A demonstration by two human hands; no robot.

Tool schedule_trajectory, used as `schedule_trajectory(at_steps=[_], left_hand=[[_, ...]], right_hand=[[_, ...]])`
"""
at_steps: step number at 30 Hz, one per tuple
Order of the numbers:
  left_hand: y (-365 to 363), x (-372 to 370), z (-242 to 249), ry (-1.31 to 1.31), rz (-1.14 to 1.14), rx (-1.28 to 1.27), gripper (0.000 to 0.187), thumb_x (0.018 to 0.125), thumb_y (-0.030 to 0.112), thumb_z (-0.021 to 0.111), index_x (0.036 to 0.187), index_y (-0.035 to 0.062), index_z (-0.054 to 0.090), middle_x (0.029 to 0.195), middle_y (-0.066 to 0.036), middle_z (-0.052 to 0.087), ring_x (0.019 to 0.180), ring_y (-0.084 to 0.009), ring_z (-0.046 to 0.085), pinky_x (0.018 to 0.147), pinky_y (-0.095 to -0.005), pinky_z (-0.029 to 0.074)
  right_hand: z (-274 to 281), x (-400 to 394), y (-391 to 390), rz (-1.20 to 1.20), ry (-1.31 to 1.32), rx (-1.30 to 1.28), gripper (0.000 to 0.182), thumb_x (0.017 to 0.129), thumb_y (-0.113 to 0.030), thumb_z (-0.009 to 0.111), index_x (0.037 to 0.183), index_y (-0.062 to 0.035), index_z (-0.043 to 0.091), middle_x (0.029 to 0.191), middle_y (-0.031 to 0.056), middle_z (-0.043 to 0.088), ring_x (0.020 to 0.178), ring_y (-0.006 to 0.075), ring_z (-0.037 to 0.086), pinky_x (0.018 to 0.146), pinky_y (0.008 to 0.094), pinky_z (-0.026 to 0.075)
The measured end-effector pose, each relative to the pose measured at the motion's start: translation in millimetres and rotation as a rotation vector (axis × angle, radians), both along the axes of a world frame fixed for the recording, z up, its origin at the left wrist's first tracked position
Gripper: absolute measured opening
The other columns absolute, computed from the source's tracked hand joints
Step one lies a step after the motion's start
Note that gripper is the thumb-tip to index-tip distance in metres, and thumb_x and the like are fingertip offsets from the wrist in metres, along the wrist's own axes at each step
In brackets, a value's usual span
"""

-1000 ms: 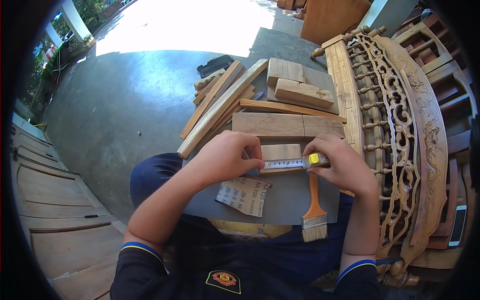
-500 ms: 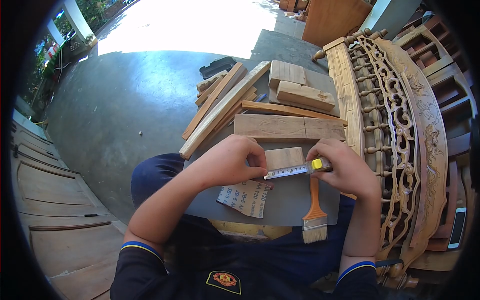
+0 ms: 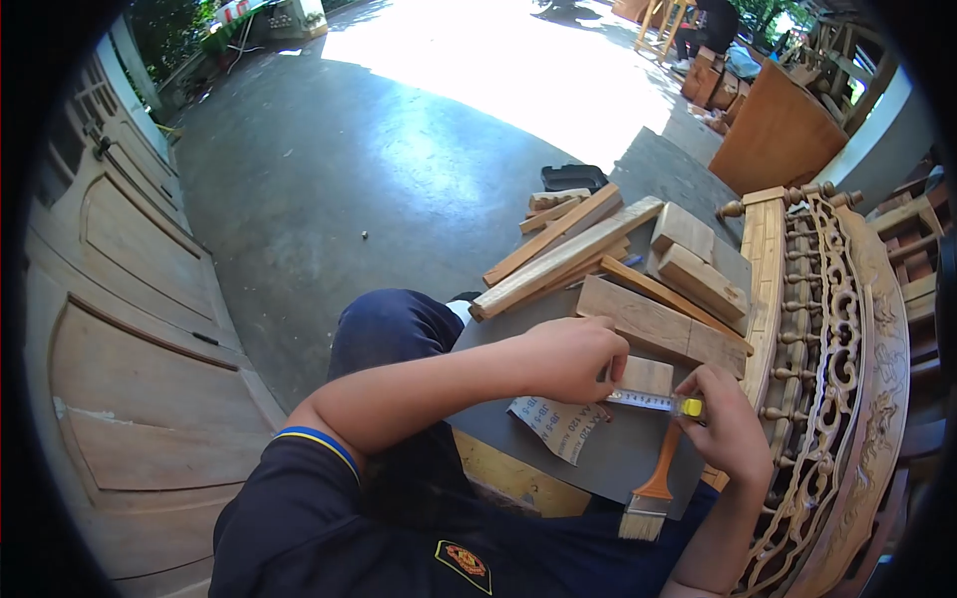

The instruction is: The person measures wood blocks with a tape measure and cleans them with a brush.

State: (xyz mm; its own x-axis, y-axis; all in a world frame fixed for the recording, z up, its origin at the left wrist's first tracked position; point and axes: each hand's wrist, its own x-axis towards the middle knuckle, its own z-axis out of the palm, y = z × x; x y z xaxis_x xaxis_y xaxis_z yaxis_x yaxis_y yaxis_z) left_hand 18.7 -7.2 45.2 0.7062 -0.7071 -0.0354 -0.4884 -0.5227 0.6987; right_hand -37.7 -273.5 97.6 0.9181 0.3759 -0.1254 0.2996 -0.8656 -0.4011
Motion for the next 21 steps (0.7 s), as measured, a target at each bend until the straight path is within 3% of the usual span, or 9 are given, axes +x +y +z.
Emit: schedule_trajectory(at_steps=[6, 12, 21], left_hand=[[2.6, 5.7, -4.7, 0.025, -0.011, -0.048, 0.02, 0.085, 0.023, 0.076, 0.095, 0.007, 0.073, 0.117, -0.014, 0.06, 0.101, -0.0286, 0.069, 0.09, -0.0388, 0.055], [3.8, 12.1, -4.4, 0.069, -0.023, -0.108, 0.016, 0.083, 0.018, 0.077, 0.092, 0.0045, 0.075, 0.11, -0.014, 0.062, 0.09, -0.0261, 0.07, 0.083, -0.037, 0.057], [5.6, 13.5, -9.2, 0.001, 0.021, -0.135, 0.014, 0.083, 0.017, 0.077, 0.092, 0.0057, 0.075, 0.097, -0.013, 0.07, 0.096, -0.0307, 0.068, 0.087, -0.0403, 0.055]], right_hand=[[-2.5, -0.7, 5.2, -0.039, 0.0, -0.02, 0.037, 0.074, -0.003, 0.082, 0.103, -0.0029, 0.06, 0.107, 0.0148, 0.062, 0.108, 0.0375, 0.061, 0.091, 0.0461, 0.05], [-0.8, -0.1, 10.4, -0.116, -0.036, 0.013, 0.034, 0.07, -0.008, 0.087, 0.097, -0.0022, 0.067, 0.098, 0.0147, 0.067, 0.1, 0.0369, 0.064, 0.088, 0.0442, 0.051], [-5.4, 0.2, 8.0, -0.151, -0.066, 0.032, 0.035, 0.066, -0.009, 0.09, 0.095, -0.0032, 0.07, 0.097, 0.0149, 0.067, 0.097, 0.0362, 0.064, 0.086, 0.0437, 0.051]])
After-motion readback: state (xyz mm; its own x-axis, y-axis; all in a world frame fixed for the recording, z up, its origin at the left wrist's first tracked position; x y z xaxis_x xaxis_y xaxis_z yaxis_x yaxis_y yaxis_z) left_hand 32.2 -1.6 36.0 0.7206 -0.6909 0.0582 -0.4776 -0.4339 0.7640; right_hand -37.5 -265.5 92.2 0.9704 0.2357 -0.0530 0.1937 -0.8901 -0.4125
